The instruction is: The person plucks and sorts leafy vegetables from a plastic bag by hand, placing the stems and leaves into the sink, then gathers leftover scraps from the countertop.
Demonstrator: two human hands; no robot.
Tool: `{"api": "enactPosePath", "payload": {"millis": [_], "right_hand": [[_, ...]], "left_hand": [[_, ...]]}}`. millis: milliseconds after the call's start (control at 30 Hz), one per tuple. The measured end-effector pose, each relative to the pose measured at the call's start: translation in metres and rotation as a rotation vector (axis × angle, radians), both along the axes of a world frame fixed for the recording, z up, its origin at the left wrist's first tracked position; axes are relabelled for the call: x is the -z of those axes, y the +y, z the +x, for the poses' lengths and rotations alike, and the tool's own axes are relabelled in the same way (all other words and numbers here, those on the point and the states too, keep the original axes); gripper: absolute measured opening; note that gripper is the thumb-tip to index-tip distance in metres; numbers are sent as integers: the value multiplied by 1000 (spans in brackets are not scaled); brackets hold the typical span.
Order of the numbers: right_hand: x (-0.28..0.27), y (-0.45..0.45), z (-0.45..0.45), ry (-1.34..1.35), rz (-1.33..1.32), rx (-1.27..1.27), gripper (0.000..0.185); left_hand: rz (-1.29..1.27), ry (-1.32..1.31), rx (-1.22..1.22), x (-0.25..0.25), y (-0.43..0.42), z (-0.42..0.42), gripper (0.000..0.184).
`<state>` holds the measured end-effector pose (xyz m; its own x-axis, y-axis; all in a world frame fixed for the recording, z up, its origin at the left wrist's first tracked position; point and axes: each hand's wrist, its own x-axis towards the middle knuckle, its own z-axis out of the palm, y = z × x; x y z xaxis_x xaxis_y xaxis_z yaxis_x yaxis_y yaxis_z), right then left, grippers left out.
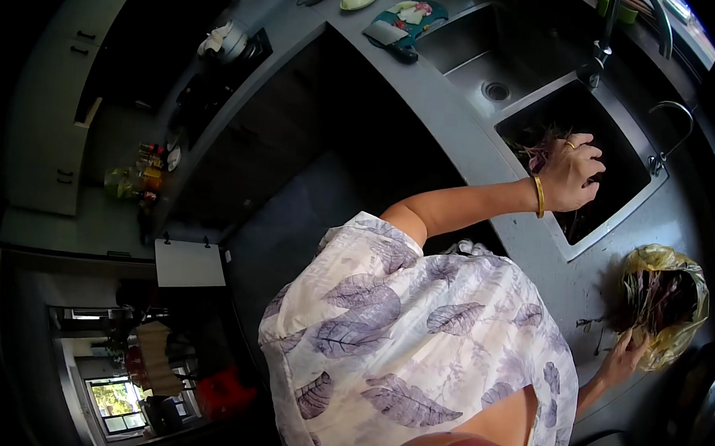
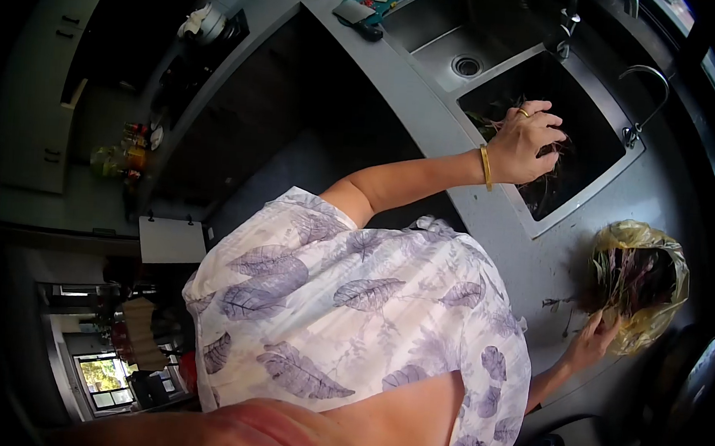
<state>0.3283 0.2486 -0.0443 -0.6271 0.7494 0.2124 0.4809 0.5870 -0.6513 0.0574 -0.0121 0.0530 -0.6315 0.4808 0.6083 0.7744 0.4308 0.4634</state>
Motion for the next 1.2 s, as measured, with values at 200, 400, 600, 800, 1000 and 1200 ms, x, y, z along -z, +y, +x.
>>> {"api": "enactPosePath", "payload": {"millis": [200, 400, 600, 800, 1000, 1200], "right_hand": [[1, 0, -61, -177, 21, -193, 27], [15, 23, -63, 165, 132, -155, 17], [-17, -24, -34, 235, -60, 66, 16], [0, -43, -18, 124, -19, -35, 17], [11, -65, -31, -130, 125, -17, 41], [32, -63, -52, -170, 374, 32, 30]], "left_hand": [[-26, -32, 10, 28, 3, 8, 23], [-8, 112, 141, 39, -11, 6, 16], [-125, -15, 176, 56, -48, 10, 12], [-135, -220, 218, 65, -20, 26, 18], [-219, -241, 334, 55, 22, 49, 27], [-221, -216, 429, 55, 37, 42, 21]]}}
